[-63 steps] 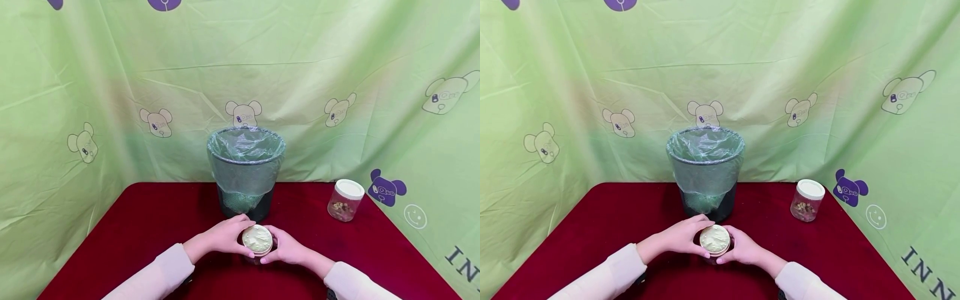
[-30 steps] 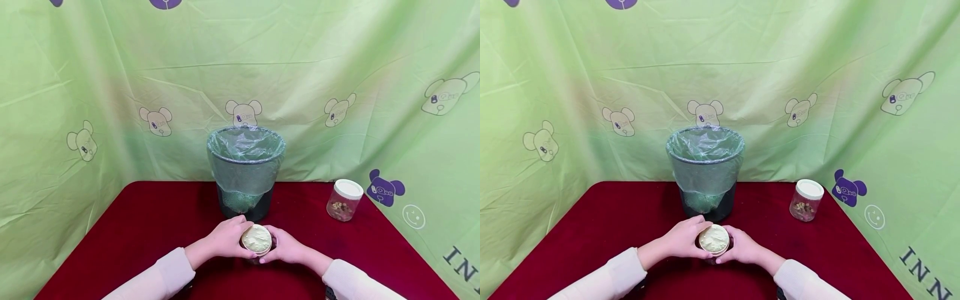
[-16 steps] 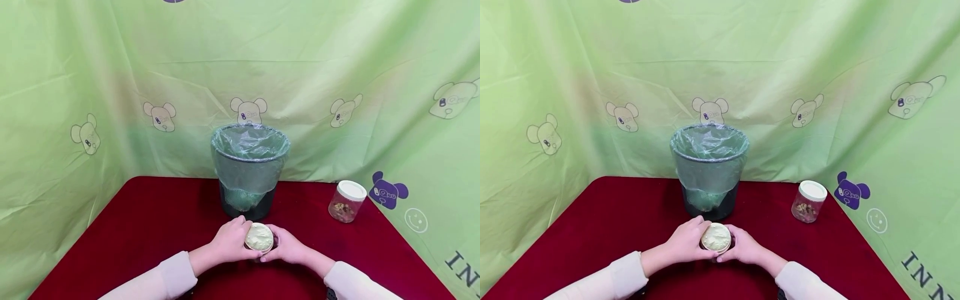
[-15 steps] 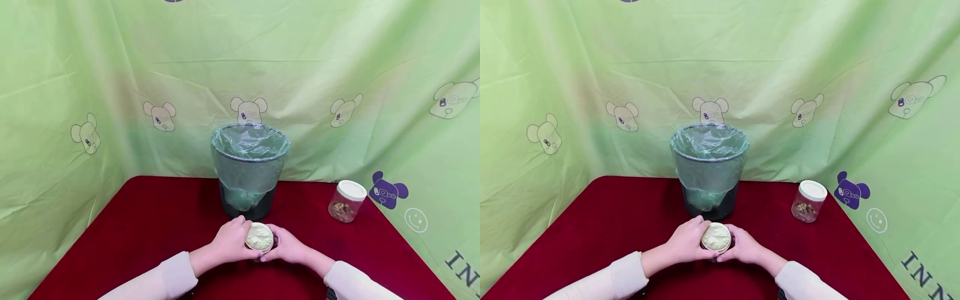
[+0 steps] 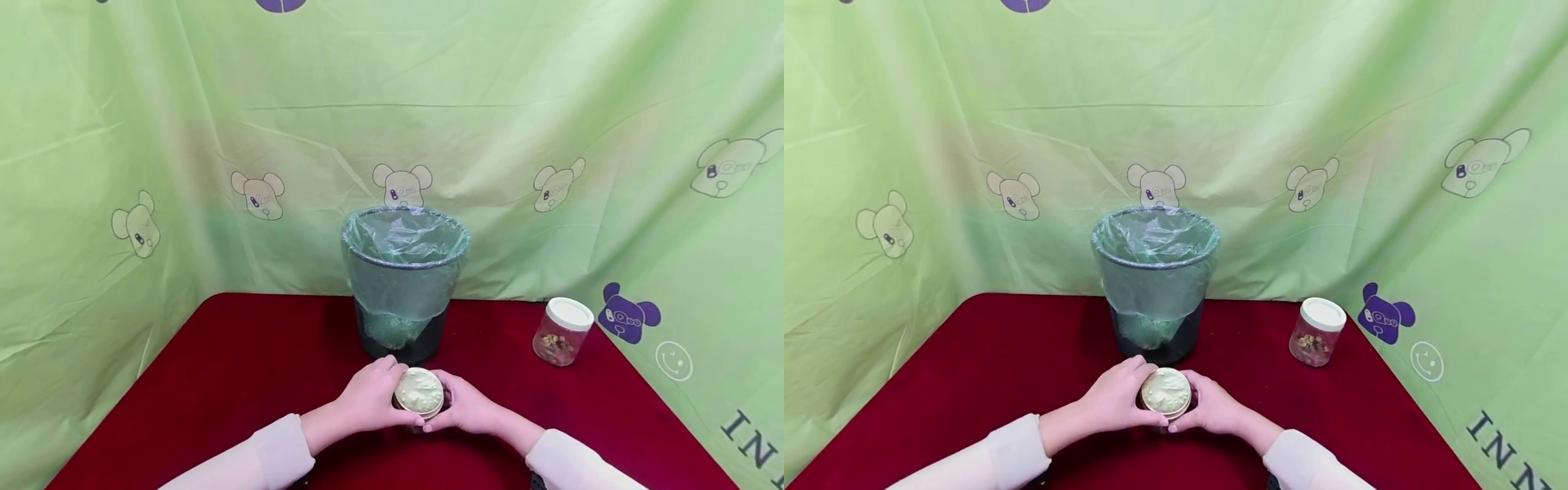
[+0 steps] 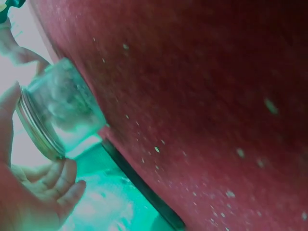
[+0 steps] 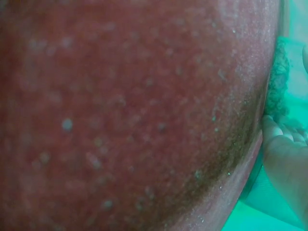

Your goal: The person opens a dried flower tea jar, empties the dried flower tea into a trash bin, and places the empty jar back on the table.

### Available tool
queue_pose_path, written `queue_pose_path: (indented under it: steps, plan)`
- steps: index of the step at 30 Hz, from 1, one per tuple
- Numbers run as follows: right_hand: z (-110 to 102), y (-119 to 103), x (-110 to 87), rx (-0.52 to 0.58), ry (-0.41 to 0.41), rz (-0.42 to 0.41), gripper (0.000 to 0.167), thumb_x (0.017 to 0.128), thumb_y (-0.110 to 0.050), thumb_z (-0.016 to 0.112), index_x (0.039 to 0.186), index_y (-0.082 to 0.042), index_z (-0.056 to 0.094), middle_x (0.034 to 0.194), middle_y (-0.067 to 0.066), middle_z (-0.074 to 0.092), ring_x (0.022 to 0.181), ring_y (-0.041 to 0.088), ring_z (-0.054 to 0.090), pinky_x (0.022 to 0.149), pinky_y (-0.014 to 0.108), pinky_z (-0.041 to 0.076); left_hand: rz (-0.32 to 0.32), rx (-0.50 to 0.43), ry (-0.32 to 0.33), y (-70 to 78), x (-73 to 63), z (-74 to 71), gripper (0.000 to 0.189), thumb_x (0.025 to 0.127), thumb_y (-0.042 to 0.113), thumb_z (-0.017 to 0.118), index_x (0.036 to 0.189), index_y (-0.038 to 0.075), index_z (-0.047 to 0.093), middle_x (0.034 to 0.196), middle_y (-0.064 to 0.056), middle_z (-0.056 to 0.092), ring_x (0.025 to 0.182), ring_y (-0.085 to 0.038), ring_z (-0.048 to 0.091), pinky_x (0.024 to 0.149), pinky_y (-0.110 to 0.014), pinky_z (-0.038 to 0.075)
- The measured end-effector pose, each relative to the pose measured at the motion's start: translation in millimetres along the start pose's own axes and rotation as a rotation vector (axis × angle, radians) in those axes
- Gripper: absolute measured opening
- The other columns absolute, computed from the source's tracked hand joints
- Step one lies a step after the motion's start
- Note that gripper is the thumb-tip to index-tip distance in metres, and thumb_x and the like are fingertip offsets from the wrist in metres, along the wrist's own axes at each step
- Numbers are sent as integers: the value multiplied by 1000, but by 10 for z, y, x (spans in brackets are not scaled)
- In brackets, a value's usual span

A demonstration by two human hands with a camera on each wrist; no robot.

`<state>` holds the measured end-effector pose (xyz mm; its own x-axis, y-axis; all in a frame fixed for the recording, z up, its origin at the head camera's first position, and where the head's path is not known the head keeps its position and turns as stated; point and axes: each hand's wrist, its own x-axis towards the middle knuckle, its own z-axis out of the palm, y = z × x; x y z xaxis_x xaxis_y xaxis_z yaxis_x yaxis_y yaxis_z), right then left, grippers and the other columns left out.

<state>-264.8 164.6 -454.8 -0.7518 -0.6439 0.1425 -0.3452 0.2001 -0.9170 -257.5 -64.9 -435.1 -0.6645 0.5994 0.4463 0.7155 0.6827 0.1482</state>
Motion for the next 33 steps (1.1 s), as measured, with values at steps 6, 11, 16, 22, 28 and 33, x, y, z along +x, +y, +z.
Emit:
queue_pose_path:
  steps: [6,11,16,22,28,33]
  plan:
    - [5,4,-6,-19,-5,-19,74,72,-9,85,133,5,45,121,10,59,109,12,58,92,25,46,25,-206,-113,-145,4,-32,73,69,54,82,122,11,59,104,7,53,96,-7,52,84,-22,46]
    - [18,16,-11,-2,-15,-39,73,73,-7,84,132,7,44,121,10,60,109,11,58,92,24,46,15,-404,-187,-261,40,-7,74,67,45,87,127,12,57,114,8,54,104,-4,52,91,-22,44]
    - [24,41,-4,5,-28,-51,72,73,-7,84,131,7,45,121,9,60,110,12,58,92,25,46,23,-528,-238,-341,92,24,74,65,38,90,127,17,57,115,11,55,106,-3,51,93,-24,43]
    - [10,41,0,-2,-15,-33,72,71,-6,85,131,5,45,120,10,59,109,12,58,92,24,46,60,-566,-295,-384,198,44,73,64,33,92,126,17,57,116,12,56,110,-2,51,95,-24,41]
    - [-3,15,12,9,-16,-26,73,71,-4,84,131,6,44,121,11,59,109,11,57,92,24,45,42,-629,-329,-412,244,73,73,64,31,92,127,17,58,116,14,57,109,-2,51,96,-24,40]
    - [-6,20,6,7,-9,-21,72,71,-3,84,131,6,45,120,10,59,108,11,58,91,24,46,36,-627,-310,-403,229,84,72,66,32,91,128,16,58,117,14,58,109,-2,51,96,-24,41]
